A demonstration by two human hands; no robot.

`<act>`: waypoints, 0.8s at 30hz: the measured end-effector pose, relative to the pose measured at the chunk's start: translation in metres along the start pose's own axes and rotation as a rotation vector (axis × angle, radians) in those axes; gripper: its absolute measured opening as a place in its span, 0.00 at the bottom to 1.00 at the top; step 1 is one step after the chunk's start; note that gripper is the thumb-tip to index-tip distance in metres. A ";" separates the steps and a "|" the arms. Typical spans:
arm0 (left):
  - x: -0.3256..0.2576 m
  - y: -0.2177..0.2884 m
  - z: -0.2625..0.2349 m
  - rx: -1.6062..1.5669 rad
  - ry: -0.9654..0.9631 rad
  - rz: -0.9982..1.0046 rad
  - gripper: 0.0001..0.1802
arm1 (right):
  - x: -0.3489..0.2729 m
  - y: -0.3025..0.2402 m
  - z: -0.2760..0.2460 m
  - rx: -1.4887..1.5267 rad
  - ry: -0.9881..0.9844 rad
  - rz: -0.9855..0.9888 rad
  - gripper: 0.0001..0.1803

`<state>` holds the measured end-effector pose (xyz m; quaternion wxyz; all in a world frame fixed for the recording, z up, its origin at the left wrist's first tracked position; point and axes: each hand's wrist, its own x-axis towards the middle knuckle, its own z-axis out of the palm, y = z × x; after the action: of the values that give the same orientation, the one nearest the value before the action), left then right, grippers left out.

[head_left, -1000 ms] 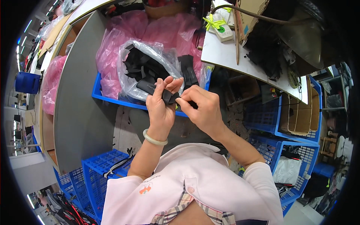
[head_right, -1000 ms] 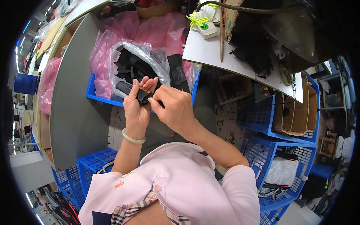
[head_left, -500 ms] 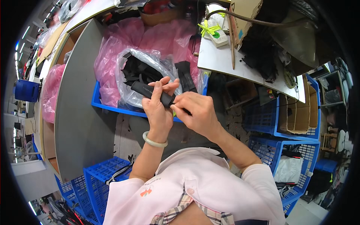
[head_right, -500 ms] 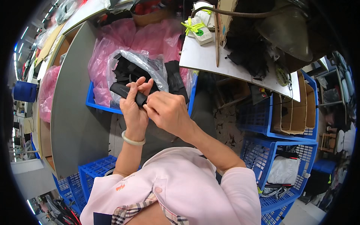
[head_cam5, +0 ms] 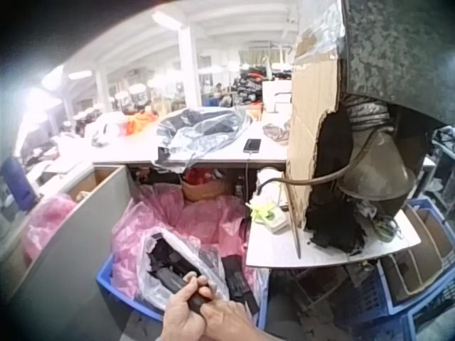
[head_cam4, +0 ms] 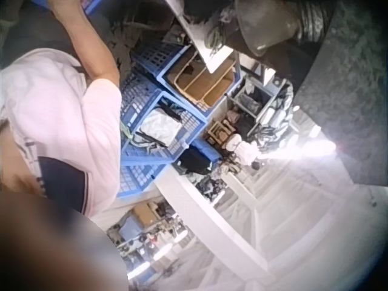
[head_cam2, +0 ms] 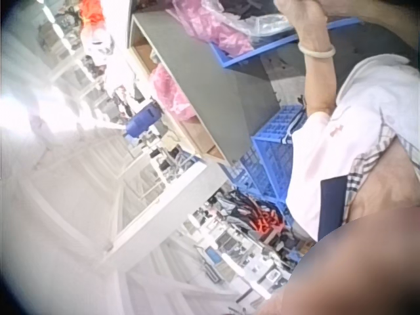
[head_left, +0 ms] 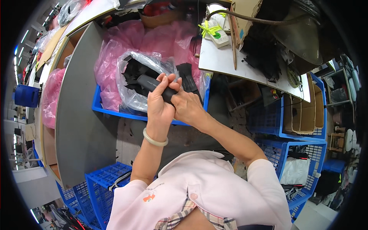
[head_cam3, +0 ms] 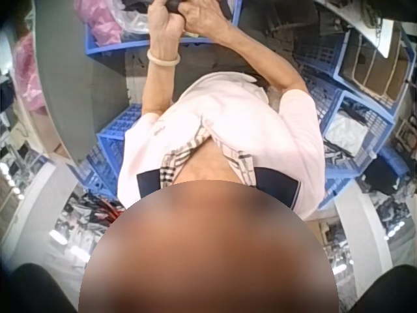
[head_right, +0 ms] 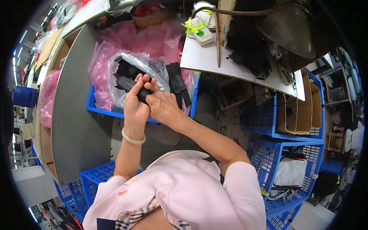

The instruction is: The person is using a wooden stick to apply a substance to the edges of fabric straps in a factory environment.

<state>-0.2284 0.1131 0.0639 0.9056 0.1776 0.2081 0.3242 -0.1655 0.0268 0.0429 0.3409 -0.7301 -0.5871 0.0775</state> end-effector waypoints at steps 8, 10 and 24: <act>-0.011 -0.012 0.020 0.072 0.032 -0.056 0.06 | -0.011 0.009 0.001 -0.008 0.162 0.045 0.17; -0.005 -0.007 0.022 0.090 -0.052 -0.064 0.06 | -0.005 0.009 -0.006 -0.013 0.183 0.030 0.16; 0.001 -0.013 0.039 0.463 -0.330 0.031 0.11 | -0.055 0.022 -0.051 -0.020 0.384 -0.222 0.21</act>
<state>-0.2016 0.0966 0.0912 0.8575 0.4330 0.1238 0.2488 -0.1375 -0.0455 0.0529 0.4456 -0.6656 -0.5890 -0.1069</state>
